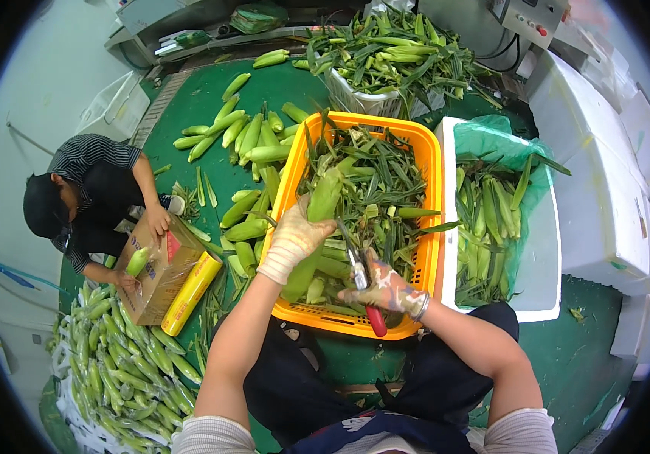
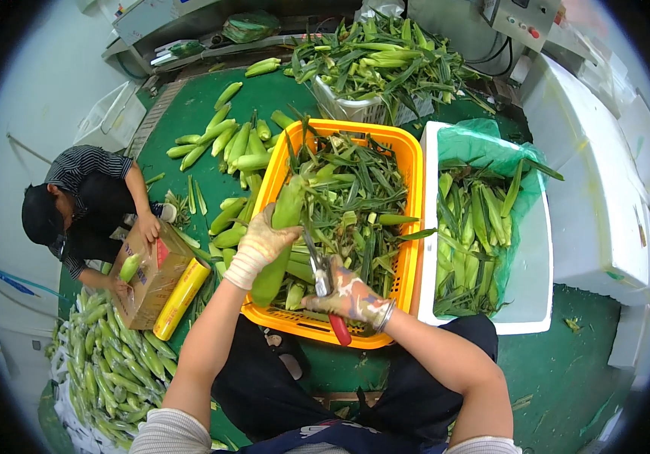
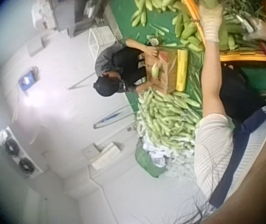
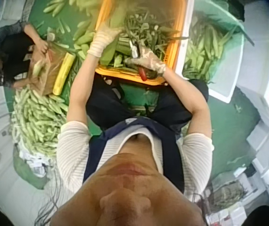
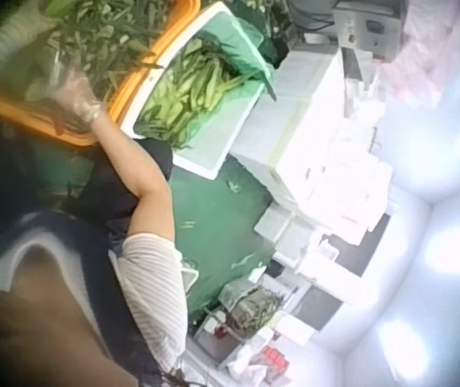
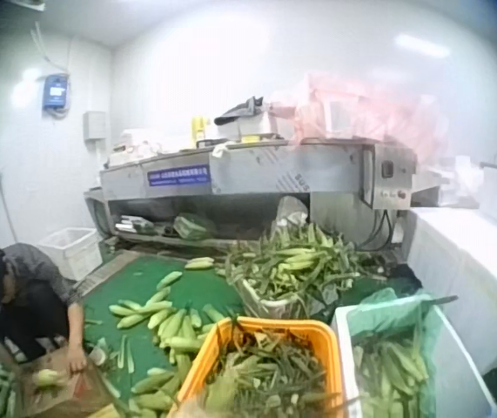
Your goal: The person trims the ends of corn ears using shears, placing the trimmed corn into a white container and the husks into a yellow basket.
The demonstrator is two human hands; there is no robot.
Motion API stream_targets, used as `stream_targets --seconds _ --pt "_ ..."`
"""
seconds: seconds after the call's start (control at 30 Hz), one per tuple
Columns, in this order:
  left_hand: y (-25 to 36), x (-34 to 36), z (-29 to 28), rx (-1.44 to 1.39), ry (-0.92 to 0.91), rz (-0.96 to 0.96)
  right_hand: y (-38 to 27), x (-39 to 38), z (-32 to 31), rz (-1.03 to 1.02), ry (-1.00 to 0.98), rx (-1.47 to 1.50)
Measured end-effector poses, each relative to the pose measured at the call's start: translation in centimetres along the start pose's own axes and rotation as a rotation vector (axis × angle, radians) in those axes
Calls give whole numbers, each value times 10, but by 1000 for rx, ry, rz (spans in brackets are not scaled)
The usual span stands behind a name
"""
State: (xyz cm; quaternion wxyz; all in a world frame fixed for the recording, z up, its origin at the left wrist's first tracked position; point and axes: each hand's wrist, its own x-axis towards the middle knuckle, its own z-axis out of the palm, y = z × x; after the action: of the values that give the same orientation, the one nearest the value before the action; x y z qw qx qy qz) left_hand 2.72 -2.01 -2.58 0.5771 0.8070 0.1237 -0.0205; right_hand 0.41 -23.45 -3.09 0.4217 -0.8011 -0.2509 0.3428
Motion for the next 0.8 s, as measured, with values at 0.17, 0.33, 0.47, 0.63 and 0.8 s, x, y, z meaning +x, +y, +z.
stream_targets --seconds 0.17,0.33,0.47,0.63,0.8 --pt "-4 -7 3 363 -163 5 20 28 -20 -35 -99 556" --pt "13 -14 -9 -274 -592 -232 8 20 -58 -105 -213 419" --pt "-8 -16 -13 -941 -952 -283 -11 8 -55 32 -257 637" --pt "7 -18 -26 -751 -1051 -127 1 26 -47 127 -86 867" --pt "12 3 -59 -478 -525 93 -14 -7 -99 106 -10 -132"
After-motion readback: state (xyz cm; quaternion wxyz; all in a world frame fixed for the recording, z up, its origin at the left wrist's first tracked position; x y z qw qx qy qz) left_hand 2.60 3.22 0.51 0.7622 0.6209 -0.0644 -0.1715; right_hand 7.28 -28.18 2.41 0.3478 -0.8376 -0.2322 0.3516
